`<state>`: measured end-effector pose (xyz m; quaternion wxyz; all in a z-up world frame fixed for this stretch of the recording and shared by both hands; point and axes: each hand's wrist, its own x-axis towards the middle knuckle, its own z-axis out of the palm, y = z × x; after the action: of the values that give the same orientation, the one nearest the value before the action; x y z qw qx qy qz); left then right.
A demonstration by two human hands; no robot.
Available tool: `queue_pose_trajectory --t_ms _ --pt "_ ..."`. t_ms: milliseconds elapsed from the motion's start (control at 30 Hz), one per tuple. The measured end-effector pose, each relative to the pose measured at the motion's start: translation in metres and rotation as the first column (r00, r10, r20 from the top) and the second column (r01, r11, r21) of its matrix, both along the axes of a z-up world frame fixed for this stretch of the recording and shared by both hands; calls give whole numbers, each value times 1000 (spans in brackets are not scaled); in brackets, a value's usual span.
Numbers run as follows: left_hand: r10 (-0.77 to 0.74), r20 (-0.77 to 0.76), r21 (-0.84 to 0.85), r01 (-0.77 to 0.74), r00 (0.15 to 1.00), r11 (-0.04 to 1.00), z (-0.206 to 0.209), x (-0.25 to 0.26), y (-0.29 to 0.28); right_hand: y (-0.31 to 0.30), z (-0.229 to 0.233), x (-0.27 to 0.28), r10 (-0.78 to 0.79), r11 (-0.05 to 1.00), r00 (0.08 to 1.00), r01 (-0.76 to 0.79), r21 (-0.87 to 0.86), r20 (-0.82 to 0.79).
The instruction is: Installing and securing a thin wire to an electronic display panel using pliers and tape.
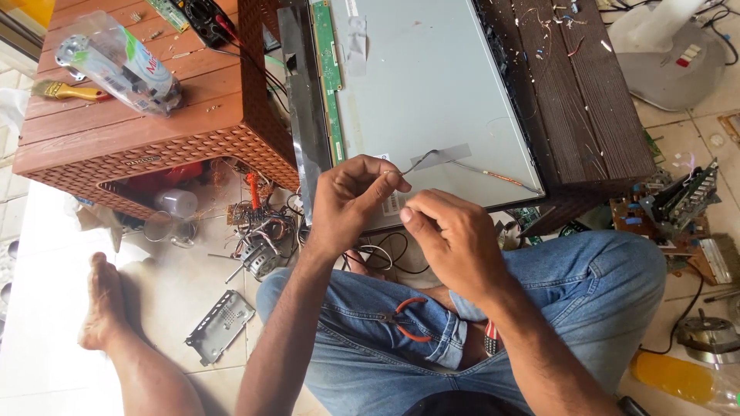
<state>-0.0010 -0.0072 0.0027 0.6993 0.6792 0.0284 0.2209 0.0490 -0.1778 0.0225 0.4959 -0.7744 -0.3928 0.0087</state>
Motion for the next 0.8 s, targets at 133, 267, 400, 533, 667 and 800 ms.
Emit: queue_pose_trajectory --t_ms 133,267,400,533,667,800 --pt "-4 43 60 2 999 998 3 -1 -3 -7 4 7 117 991 986 -108 86 -119" --pt "2 57 133 -9 998 991 3 -2 -2 -6 2 9 167 981 975 -149 124 -149" --pt "42 121 275 -74 992 959 -1 -1 -1 -8 -1 11 196 971 961 -163 174 -193" --pt "-30 179 341 -33 983 939 0 2 1 -11 -4 12 216 964 954 -175 201 -207" --pt "-75 158 385 9 985 923 -5 2 5 -15 -6 13 213 966 953 -173 191 -216" --pt "-119 125 436 53 985 898 -6 2 7 -18 -9 14 220 966 939 -172 192 -264"
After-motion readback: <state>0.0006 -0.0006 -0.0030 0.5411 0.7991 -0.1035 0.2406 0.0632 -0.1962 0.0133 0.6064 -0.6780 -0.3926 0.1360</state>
